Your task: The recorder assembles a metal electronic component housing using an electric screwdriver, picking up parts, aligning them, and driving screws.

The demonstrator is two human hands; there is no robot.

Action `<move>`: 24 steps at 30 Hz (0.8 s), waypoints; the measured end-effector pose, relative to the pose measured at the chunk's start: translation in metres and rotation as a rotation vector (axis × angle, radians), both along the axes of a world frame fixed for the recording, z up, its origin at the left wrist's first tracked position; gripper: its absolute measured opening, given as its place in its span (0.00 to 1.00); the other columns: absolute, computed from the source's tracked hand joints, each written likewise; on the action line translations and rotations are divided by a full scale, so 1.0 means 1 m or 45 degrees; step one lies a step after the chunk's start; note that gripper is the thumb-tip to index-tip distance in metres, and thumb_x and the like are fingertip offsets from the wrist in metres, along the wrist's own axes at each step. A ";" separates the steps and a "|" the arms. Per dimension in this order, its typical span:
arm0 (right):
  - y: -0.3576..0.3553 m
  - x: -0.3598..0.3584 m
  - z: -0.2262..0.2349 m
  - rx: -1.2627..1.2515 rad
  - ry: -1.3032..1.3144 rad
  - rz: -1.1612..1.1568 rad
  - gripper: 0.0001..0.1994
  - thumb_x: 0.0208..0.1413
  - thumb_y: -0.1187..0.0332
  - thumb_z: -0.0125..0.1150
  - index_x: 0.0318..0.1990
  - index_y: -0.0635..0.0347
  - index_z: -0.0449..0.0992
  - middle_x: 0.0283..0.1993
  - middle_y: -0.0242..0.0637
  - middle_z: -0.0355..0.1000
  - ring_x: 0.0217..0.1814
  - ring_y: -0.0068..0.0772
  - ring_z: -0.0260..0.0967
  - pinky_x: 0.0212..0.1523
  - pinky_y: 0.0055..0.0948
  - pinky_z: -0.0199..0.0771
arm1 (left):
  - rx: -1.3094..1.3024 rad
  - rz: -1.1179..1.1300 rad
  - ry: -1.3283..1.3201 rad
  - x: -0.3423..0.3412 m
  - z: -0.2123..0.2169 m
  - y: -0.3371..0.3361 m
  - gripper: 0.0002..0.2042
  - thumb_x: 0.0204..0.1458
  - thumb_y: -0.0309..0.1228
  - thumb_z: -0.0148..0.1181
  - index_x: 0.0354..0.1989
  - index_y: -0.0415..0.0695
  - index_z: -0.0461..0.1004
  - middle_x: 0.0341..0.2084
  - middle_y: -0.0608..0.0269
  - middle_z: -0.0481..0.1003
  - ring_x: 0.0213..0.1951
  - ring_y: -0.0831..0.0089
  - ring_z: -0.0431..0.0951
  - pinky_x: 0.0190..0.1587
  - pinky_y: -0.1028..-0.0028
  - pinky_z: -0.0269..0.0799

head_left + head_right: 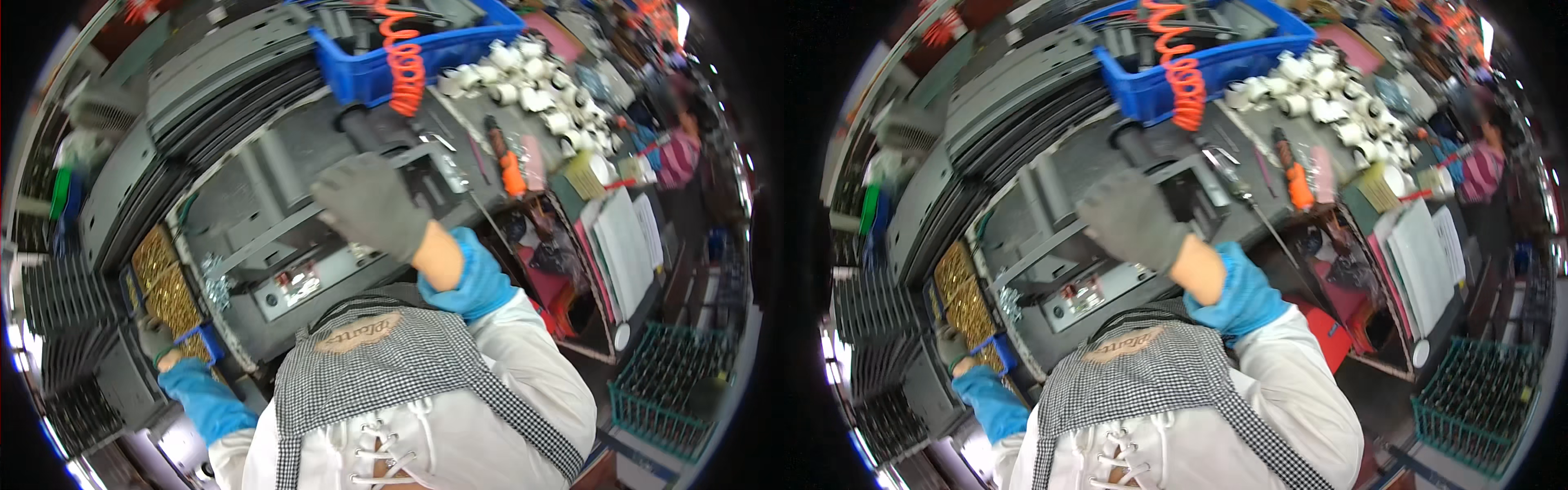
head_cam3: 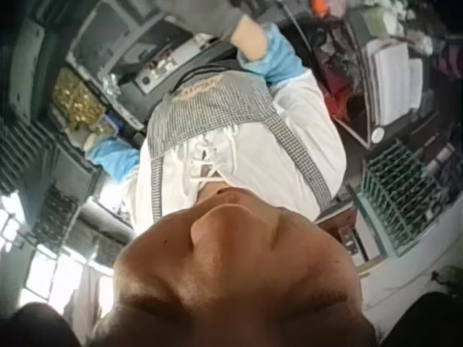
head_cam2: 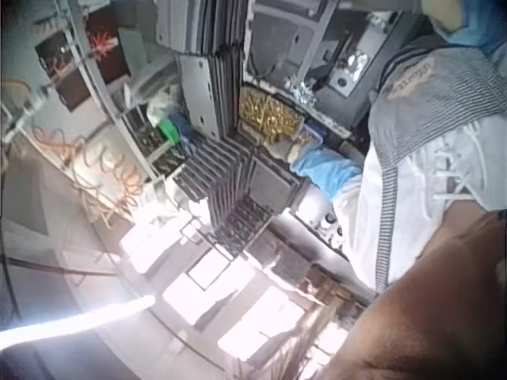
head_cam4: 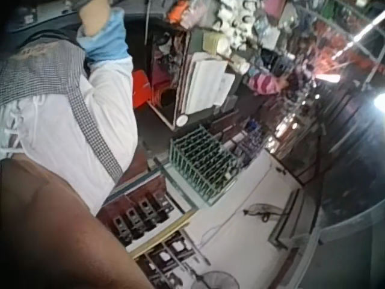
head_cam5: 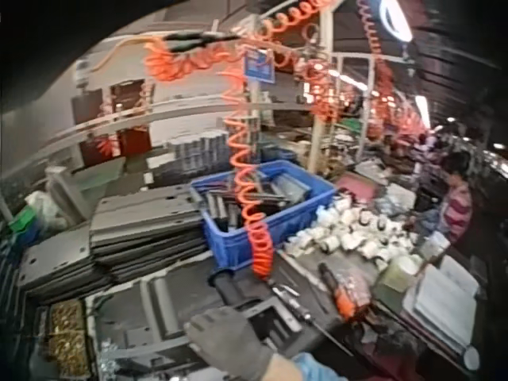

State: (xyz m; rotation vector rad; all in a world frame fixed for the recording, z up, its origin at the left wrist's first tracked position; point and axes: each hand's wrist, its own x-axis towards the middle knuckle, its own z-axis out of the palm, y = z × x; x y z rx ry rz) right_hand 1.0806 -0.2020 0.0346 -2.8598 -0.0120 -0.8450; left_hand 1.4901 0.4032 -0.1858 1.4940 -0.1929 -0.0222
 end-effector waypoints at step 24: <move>-0.200 -0.093 -0.180 0.497 0.762 -1.122 0.41 0.45 0.50 0.67 0.66 0.59 0.61 0.48 0.57 0.75 0.50 0.56 0.75 0.49 0.48 0.73 | -0.619 -0.768 0.756 -0.237 0.231 -0.460 0.22 0.64 0.29 0.51 0.65 0.37 0.61 0.44 0.61 0.73 0.31 0.84 0.65 0.26 0.89 0.60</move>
